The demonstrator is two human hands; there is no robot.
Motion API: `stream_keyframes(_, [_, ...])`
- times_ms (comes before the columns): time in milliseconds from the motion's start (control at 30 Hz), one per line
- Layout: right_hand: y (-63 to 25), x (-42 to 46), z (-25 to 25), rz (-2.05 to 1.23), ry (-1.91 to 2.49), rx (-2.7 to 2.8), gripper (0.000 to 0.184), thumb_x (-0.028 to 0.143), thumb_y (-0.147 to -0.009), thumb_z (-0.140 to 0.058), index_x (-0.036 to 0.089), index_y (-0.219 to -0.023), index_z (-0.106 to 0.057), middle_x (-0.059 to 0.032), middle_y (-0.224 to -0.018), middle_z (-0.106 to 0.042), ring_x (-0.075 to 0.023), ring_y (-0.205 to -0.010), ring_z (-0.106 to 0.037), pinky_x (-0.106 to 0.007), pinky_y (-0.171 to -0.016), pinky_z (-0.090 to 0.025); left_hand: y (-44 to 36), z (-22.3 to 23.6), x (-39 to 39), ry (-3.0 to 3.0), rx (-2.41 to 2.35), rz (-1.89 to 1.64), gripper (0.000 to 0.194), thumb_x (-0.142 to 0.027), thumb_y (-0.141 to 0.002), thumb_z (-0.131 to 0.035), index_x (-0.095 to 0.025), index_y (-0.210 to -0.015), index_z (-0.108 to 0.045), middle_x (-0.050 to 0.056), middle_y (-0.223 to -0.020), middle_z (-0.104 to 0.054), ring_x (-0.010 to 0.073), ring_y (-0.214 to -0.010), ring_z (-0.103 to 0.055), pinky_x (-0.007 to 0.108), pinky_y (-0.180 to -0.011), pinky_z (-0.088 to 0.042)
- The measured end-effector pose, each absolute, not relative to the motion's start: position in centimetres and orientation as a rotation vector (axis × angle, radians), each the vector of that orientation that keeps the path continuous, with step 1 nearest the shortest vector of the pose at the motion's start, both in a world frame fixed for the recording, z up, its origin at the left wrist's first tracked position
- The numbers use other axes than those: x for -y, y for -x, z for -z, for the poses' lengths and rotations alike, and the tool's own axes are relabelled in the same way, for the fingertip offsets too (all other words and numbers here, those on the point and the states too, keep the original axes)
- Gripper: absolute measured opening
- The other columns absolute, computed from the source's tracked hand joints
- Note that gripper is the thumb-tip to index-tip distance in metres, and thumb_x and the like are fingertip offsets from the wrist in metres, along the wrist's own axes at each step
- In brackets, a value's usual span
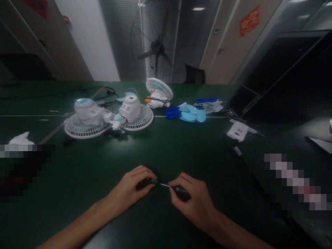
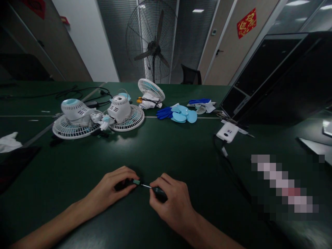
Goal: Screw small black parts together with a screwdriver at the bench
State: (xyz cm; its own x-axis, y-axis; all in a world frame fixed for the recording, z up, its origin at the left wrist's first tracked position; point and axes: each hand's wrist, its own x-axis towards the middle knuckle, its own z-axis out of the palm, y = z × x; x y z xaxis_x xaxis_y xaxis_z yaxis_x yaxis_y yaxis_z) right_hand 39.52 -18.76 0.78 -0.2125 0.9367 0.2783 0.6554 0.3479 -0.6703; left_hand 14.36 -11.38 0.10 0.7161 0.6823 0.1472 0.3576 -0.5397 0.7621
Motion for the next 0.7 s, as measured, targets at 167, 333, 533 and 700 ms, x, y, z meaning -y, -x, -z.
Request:
stream_keyframes(167, [-39.4,18.7,-0.6,-0.553,1.364,1.983,0.014,0.016,-0.089,-0.064,0.022,-0.095,-0.075,-0.0034,-0.086,-0.072,-0.0183,-0.072,-0.07,-0.029,-0.065,-0.052,-14.5,-0.2,11.5,-2.175,-0.756,-0.539,0.017,-0.022,-0.1,-0.062,-0.024,-0.115,-0.07,0.006,-0.109,-0.07,0.0197,-0.102,-0.065,0.034,-0.09,-0.055])
stream_keyframes(333, [-39.2,18.6,-0.5,-0.603,1.293,2.012,0.014,0.016,-0.092,-0.065,0.022,-0.1,-0.075,-0.0031,-0.088,-0.072,-0.0176,-0.074,-0.07,-0.028,-0.066,-0.051,-14.3,0.0,11.6,-2.18,-0.725,-0.544,0.018,-0.022,-0.1,-0.062,-0.024,-0.117,-0.069,0.006,-0.109,-0.07,0.0195,-0.104,-0.065,0.033,-0.09,-0.054])
stream_keyframes(533, [-39.2,18.5,-0.7,-0.631,1.212,1.92,0.015,0.018,-0.095,-0.064,0.021,-0.106,-0.073,-0.0036,-0.088,-0.072,-0.0174,-0.076,-0.07,-0.029,-0.068,-0.053,-14.1,0.1,11.3,-2.233,-0.736,-0.553,0.022,-0.025,-0.102,-0.06,-0.024,-0.121,-0.069,0.007,-0.112,-0.071,0.0196,-0.104,-0.066,0.033,-0.09,-0.056])
stream_keyframes(700, [-39.6,18.6,-1.1,-0.629,1.212,1.88,0.013,0.017,-0.094,-0.064,0.021,-0.103,-0.073,-0.0027,-0.086,-0.071,-0.017,-0.073,-0.07,-0.029,-0.066,-0.053,-10.1,0.1,8.6,-2.352,-0.895,-0.534,0.028,-0.031,-0.105,-0.052,-0.027,-0.127,-0.068,0.008,-0.122,-0.07,0.0221,-0.111,-0.067,0.037,-0.098,-0.056])
